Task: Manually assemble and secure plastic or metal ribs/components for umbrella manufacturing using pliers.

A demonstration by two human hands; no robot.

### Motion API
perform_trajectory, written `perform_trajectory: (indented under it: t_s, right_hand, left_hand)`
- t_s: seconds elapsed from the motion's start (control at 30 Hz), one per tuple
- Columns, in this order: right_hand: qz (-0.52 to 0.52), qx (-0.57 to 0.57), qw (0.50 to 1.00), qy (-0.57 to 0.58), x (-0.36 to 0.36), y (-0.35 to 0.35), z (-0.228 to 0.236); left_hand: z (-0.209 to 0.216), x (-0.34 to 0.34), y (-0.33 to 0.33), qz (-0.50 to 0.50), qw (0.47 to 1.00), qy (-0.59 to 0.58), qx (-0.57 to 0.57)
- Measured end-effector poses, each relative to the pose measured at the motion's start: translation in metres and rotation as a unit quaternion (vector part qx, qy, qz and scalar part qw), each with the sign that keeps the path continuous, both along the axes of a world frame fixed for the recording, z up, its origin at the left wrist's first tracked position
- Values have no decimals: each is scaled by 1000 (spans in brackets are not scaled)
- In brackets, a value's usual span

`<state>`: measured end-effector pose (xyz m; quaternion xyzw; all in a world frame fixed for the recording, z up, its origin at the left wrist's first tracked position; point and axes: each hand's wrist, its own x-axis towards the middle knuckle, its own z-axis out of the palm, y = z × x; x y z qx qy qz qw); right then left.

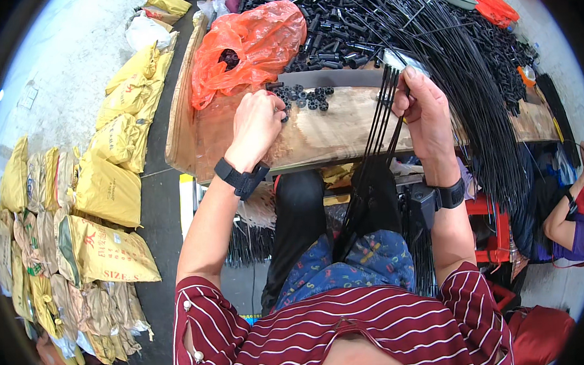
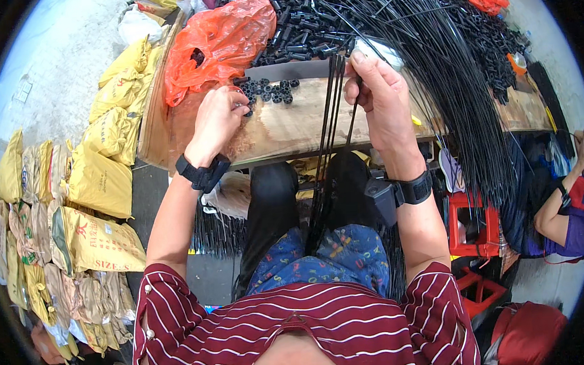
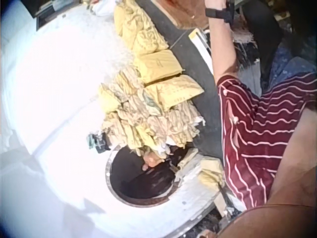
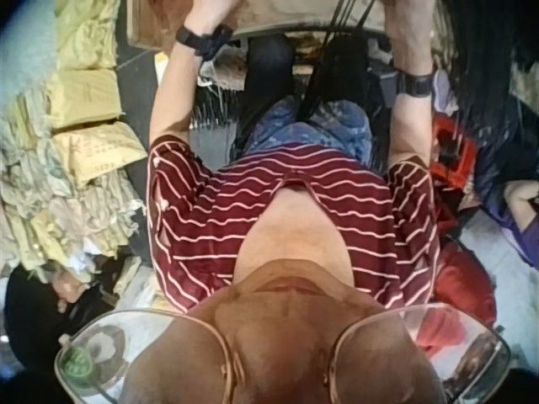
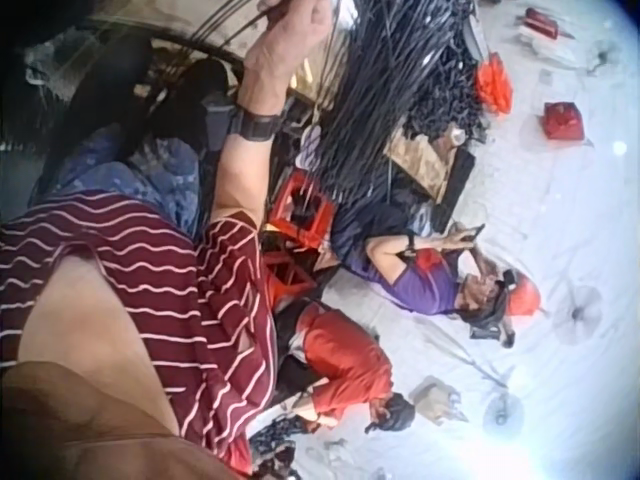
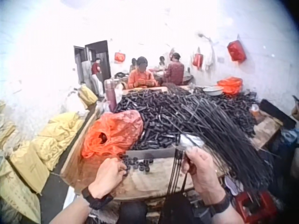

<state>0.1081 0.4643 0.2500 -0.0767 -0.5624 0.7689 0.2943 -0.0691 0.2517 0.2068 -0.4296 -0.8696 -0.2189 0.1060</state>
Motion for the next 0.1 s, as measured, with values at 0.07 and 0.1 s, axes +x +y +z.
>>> perform_trajectory:
  t_s: [0.07,0.1]
  right_hand:
    - [0,-7,1000,-3,1,1,0]
    - [-3,-6,1000,-4,3,2,0]
  left_hand:
    - [0,1,1,1,1000,0,-19]
    - [3,2,2,4,999,0,-38]
